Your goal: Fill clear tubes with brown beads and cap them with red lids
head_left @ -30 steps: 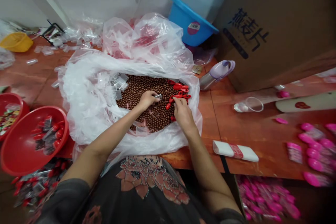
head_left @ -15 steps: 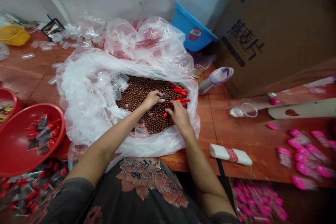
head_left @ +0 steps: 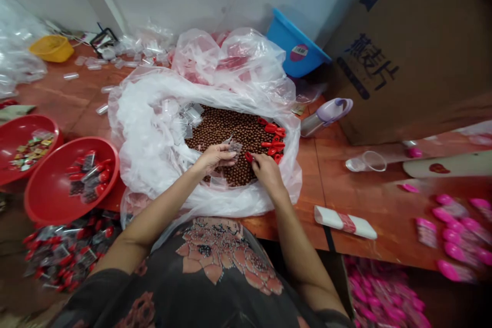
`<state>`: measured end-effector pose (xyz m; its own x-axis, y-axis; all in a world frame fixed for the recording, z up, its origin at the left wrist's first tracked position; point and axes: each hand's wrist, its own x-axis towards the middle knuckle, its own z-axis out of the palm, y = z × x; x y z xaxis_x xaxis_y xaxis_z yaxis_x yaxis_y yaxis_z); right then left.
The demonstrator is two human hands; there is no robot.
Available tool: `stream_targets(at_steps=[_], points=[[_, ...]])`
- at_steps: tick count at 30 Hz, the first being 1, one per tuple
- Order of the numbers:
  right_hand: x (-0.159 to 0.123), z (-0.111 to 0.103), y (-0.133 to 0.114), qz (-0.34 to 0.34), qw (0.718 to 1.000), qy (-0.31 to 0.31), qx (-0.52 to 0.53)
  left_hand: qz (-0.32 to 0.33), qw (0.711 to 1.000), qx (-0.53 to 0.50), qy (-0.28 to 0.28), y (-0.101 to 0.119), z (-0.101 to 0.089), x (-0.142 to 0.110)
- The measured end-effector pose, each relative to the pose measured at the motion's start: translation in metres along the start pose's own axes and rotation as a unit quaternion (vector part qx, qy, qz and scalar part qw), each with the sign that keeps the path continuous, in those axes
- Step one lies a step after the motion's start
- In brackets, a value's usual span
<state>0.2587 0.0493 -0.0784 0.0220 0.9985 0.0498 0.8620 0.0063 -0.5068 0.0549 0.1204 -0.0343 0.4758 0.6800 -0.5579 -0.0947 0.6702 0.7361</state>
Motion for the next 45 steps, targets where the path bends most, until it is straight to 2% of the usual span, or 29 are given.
stream_targets(at_steps=[4, 10, 13, 15, 18, 20, 22, 25, 29, 35, 38, 40, 43, 45], points=[[-0.005, 0.006, -0.005, -0.005, 0.996, 0.045, 0.076, 0.011, 0.999, 0.019, 0.043, -0.013, -0.009, -0.024], [-0.002, 0.016, -0.021, -0.010, 0.999, 0.033, -0.005, 0.072, 0.996, 0.037, 0.024, -0.025, -0.018, -0.046], [0.004, 0.019, -0.021, 0.016, 0.999, 0.030, 0.025, 0.091, 0.995, 0.034, 0.016, -0.027, -0.021, -0.053], [0.006, 0.020, -0.020, 0.033, 0.994, 0.051, 0.085, 0.098, 0.994, 0.037, 0.011, -0.029, -0.022, -0.057], [0.003, 0.017, -0.021, 0.076, 0.960, 0.092, 0.255, 0.105, 0.992, 0.063, 0.015, -0.031, -0.020, -0.064], [-0.002, 0.012, -0.027, 0.112, 0.916, 0.080, 0.378, 0.116, 0.989, 0.085, 0.014, -0.034, -0.017, -0.068], [-0.008, 0.005, -0.035, 0.133, 0.877, 0.052, 0.459, 0.129, 0.986, 0.104, 0.000, -0.037, -0.014, -0.070], [-0.016, -0.005, -0.046, 0.130, 0.849, 0.029, 0.511, 0.133, 0.984, 0.119, -0.022, -0.043, -0.010, -0.072], [-0.023, -0.010, -0.054, 0.127, 0.834, 0.010, 0.537, 0.123, 0.985, 0.123, -0.014, -0.047, -0.007, -0.074], [-0.035, -0.014, -0.064, 0.105, 0.845, -0.018, 0.524, 0.141, 0.982, 0.123, -0.001, -0.048, -0.005, -0.082], [-0.043, -0.019, -0.071, 0.070, 0.858, -0.062, 0.505, 0.151, 0.981, 0.123, -0.006, -0.049, -0.004, -0.085], [-0.047, -0.022, -0.076, 0.047, 0.883, -0.067, 0.463, 0.153, 0.980, 0.126, -0.007, -0.050, -0.003, -0.086], [-0.052, -0.026, -0.081, -0.024, 0.936, -0.030, 0.351, 0.153, 0.980, 0.125, -0.005, -0.052, -0.003, -0.086], [-0.055, -0.027, -0.082, -0.069, 0.960, -0.009, 0.270, 0.156, 0.980, 0.122, -0.016, -0.053, -0.002, -0.087]])
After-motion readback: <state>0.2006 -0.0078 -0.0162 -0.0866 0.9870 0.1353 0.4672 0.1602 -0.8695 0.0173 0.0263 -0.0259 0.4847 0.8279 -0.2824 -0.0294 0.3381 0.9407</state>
